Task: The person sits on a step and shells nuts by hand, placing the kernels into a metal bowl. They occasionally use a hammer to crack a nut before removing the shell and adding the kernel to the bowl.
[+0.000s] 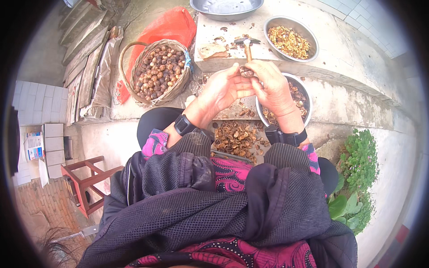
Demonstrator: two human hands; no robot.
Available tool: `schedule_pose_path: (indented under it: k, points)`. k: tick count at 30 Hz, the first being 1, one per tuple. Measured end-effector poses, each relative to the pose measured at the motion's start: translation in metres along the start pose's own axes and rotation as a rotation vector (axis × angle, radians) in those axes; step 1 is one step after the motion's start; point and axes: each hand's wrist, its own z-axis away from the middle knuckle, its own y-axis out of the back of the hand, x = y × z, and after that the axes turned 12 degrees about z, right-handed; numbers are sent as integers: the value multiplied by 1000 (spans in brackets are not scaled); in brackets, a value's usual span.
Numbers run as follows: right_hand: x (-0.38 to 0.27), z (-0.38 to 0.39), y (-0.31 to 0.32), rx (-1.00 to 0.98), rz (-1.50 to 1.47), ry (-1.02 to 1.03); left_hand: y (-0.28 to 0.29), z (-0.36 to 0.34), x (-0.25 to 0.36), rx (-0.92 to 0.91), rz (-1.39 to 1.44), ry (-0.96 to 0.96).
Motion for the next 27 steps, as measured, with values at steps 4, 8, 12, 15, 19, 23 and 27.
schedule_pose_path:
  k: [4, 8, 12, 15, 19, 23, 27]
  points:
    - [-26, -7, 12, 8, -168, -124, -9, 13, 3, -103, 32, -97]
    - [-34, -6, 15, 38, -220, -185, -18, 21, 8, -152, 8, -155]
    - [-39, -6, 11, 77, -229, -242, -21, 24, 13, -161, 32, -162]
    - [-40, -8, 5, 111, -263, -224, -19, 29, 15, -196, 71, -185]
    - [-39, -8, 2, 137, -327, -218, -21, 30, 17, -165, 86, -195]
    - [-42, -7, 5, 106, -250, -225, -25, 31, 16, -118, 27, -213]
    - [-48, -9, 8, 106, -109, -128, -24, 31, 12, -93, -31, -202]
